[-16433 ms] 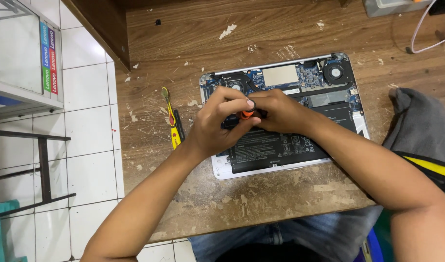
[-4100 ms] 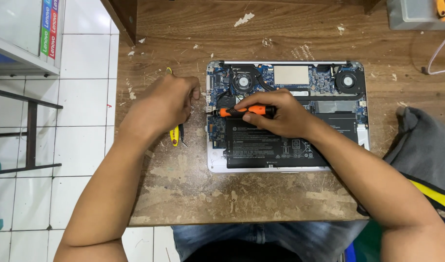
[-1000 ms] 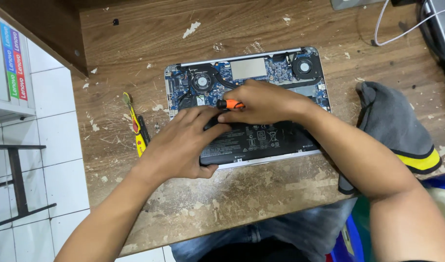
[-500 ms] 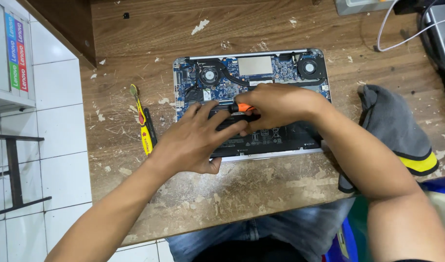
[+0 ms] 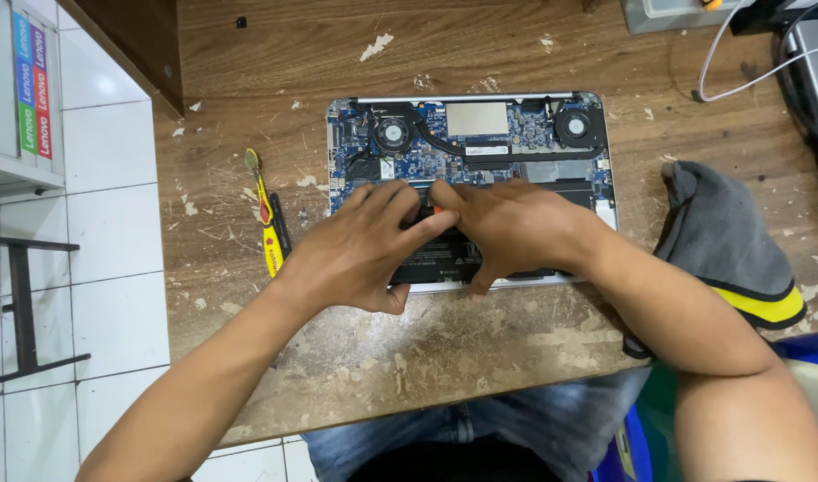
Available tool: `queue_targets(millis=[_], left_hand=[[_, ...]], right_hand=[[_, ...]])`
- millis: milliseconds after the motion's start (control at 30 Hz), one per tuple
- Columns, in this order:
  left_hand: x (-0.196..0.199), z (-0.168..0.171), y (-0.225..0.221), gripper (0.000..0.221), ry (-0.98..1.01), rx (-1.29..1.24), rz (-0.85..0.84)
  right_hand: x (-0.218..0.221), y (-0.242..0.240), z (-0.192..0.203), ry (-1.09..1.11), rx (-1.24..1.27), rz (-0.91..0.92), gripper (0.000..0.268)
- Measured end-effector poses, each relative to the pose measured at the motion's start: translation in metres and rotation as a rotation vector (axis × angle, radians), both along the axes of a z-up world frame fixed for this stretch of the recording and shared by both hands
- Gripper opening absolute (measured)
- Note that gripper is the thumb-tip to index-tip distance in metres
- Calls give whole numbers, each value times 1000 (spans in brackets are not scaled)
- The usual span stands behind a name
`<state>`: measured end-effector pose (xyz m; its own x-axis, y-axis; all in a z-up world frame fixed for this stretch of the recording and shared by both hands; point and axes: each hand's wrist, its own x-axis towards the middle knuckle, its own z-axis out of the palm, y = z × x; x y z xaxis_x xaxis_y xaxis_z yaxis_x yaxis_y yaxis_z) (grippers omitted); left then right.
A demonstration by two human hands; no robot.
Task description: Unscrewing internal components and removing the battery from a laptop
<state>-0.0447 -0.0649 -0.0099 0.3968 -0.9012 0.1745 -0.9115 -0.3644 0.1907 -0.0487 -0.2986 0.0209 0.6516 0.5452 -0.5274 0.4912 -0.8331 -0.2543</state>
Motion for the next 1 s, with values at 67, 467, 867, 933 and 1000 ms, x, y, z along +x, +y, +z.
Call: queue_targets(millis=[67, 467, 867, 933, 1000], left_hand=[[0, 2, 0, 96, 15, -7, 4], [1, 15, 6, 99, 261, -84, 28], [13, 15, 18, 69, 413, -185, 74], [16, 11, 20, 59, 411, -144, 146], [19, 5, 23, 65, 405, -356, 69]], right_hand=[[-4, 1, 0, -33, 38, 23, 105], [-2, 5, 9, -63, -16, 150, 71], [3, -8, 37, -325, -43, 198, 45], [4, -11, 34, -450, -71, 207, 46], [4, -12, 34, -463, -43, 203, 47]])
